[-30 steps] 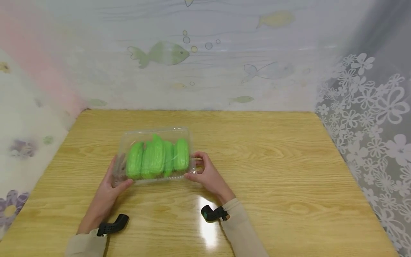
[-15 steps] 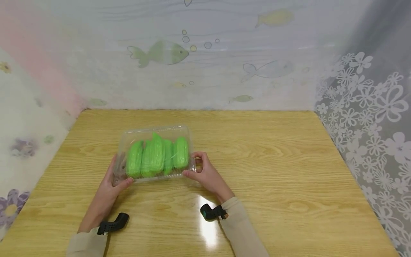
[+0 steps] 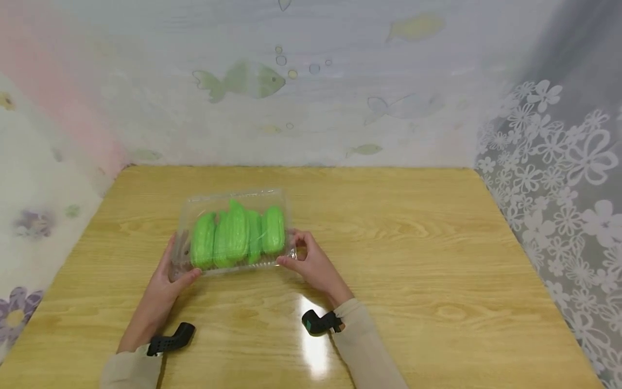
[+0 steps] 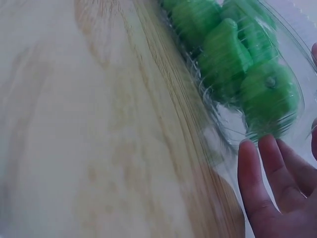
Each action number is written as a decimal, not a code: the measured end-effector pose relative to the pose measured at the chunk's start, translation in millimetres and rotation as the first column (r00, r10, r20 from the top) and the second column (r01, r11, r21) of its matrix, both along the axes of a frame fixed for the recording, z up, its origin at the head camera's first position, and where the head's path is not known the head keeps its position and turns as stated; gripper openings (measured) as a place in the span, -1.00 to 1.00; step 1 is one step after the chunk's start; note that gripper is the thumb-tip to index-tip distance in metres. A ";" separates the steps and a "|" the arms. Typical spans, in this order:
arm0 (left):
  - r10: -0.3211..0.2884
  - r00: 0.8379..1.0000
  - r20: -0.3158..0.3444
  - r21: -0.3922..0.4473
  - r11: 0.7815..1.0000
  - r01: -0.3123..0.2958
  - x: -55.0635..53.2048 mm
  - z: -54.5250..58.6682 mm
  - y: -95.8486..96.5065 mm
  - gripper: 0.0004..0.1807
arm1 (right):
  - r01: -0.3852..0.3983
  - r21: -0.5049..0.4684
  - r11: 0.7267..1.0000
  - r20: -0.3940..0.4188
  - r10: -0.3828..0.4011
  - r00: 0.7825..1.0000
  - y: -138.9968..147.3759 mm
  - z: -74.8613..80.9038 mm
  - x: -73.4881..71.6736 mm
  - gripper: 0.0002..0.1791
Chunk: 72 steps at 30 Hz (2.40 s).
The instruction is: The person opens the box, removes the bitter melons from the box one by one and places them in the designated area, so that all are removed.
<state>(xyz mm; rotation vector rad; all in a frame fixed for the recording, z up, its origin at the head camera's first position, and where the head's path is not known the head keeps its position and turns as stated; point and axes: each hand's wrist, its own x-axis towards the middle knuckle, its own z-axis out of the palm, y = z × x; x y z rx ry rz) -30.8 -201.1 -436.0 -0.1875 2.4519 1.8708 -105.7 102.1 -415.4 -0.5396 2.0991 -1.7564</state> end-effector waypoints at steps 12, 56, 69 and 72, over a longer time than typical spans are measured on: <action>0.000 1.000 -0.020 -0.018 1.000 0.000 0.6 0.5 1.5 -0.04 | 0.076 -0.053 0.996 0.058 -0.073 0.996 -0.8 -7.5 1.3 -0.68; -0.047 0.998 0.030 0.057 0.997 0.046 -13.3 -6.0 -8.7 0.00 | 0.211 0.058 0.976 -0.037 -0.209 0.977 -4.0 -41.0 -11.1 -0.59; -0.048 0.999 -0.007 0.070 0.996 0.048 -17.2 -12.0 -9.3 -0.01 | 0.139 0.063 0.988 -0.087 -0.134 0.987 -4.9 -8.2 -2.2 -0.70; -0.044 0.999 -0.012 0.076 0.996 0.045 -17.3 -11.0 -9.6 -0.01 | 0.066 0.088 0.994 -0.102 -0.057 0.993 -0.3 -6.1 -4.6 -0.74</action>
